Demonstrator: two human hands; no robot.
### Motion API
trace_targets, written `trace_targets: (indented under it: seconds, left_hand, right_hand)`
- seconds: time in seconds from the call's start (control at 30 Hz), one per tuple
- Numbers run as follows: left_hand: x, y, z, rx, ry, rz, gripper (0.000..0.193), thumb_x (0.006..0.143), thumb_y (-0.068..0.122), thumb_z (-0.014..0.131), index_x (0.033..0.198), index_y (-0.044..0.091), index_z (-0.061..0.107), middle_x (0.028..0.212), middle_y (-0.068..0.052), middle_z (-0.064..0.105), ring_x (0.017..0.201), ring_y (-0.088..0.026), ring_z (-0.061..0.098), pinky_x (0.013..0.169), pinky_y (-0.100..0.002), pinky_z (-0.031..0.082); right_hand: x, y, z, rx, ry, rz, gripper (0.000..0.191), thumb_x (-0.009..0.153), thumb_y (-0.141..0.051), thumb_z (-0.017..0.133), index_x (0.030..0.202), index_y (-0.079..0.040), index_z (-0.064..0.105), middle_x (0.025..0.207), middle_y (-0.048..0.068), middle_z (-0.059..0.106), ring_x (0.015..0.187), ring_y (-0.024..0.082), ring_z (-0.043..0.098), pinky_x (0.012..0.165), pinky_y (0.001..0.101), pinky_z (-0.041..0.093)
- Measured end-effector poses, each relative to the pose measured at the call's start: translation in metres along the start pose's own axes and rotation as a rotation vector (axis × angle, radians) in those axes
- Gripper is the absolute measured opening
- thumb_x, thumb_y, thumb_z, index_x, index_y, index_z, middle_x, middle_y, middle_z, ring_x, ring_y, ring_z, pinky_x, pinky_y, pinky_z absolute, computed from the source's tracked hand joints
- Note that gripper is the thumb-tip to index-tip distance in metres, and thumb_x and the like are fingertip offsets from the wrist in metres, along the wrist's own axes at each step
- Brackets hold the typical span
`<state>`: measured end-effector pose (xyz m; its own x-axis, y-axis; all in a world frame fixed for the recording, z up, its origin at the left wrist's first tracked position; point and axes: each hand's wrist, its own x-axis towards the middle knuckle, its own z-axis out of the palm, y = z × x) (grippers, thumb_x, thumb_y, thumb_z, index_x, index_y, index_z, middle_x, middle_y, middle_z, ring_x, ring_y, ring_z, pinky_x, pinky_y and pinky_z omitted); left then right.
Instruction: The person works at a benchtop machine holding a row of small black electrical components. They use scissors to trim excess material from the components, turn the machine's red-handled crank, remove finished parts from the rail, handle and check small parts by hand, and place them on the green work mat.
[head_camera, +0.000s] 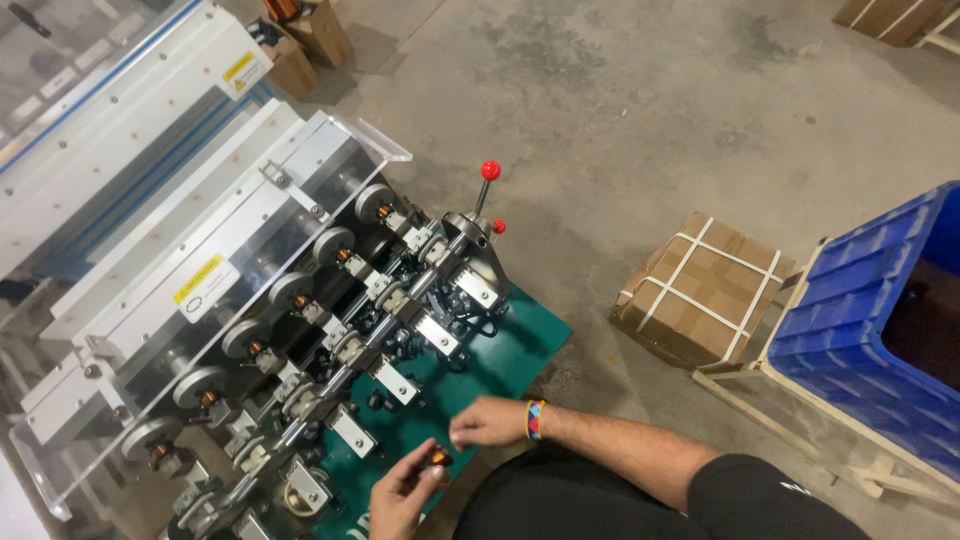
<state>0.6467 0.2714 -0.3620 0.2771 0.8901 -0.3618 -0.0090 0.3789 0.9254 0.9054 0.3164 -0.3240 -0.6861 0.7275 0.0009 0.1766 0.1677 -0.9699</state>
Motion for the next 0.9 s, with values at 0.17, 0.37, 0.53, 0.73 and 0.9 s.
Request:
trace_targets:
  seconds: [0.17, 0.37, 0.53, 0.73, 0.9]
  left_hand:
    - [-0.002, 0.021, 0.027, 0.484, 0.235, -0.053, 0.046, 0.088, 0.013, 0.082, 0.131, 0.002, 0.070, 0.104, -0.009, 0.079, 0.080, -0.017, 0.072, 0.075, -0.030, 0.059]
    - [-0.015, 0.044, 0.023, -0.140, 0.039, 0.013, 0.045, 0.092, 0.010, 0.072, 0.134, -0.003, 0.064, 0.107, -0.009, 0.075, 0.085, -0.014, 0.074, 0.077, -0.029, 0.062]
    - [-0.018, 0.038, 0.031, 0.373, 0.401, 0.106, 0.040, 0.088, 0.010, 0.078, 0.127, 0.000, 0.070, 0.099, -0.008, 0.074, 0.078, -0.009, 0.069, 0.069, -0.025, 0.057]
    - [-0.030, 0.037, 0.026, -0.157, 0.295, 0.104, 0.041, 0.090, 0.008, 0.078, 0.128, 0.000, 0.067, 0.109, -0.005, 0.074, 0.084, -0.007, 0.068, 0.075, -0.023, 0.057]
    - [-0.042, 0.033, 0.029, 0.238, 0.411, 0.038, 0.042, 0.087, 0.008, 0.081, 0.126, -0.003, 0.070, 0.099, -0.007, 0.076, 0.081, -0.009, 0.070, 0.072, -0.024, 0.059]
  right_hand:
    - [0.005, -0.006, -0.012, -0.114, 0.001, 0.030, 0.027, 0.102, -0.031, 0.058, 0.096, -0.008, 0.072, 0.077, 0.007, 0.070, 0.066, 0.018, 0.065, 0.062, 0.0367, 0.050]
    - [0.021, 0.001, -0.016, 0.028, -0.065, 0.109, 0.032, 0.103, -0.035, 0.054, 0.095, -0.008, 0.071, 0.077, 0.007, 0.070, 0.069, 0.013, 0.063, 0.065, 0.0343, 0.052]
    - [0.038, -0.003, -0.010, -0.120, -0.080, 0.100, 0.031, 0.101, -0.033, 0.054, 0.093, -0.007, 0.070, 0.069, 0.010, 0.065, 0.060, 0.013, 0.061, 0.059, 0.0338, 0.049]
    - [0.049, -0.005, 0.009, -0.021, -0.169, 0.111, 0.028, 0.103, -0.028, 0.056, 0.094, -0.005, 0.068, 0.066, 0.012, 0.061, 0.061, 0.021, 0.056, 0.058, 0.0360, 0.049]
    - [0.062, -0.007, 0.009, -0.389, -0.050, -0.016, 0.024, 0.100, -0.028, 0.060, 0.095, -0.007, 0.071, 0.074, 0.012, 0.067, 0.061, 0.023, 0.066, 0.058, 0.0373, 0.047]
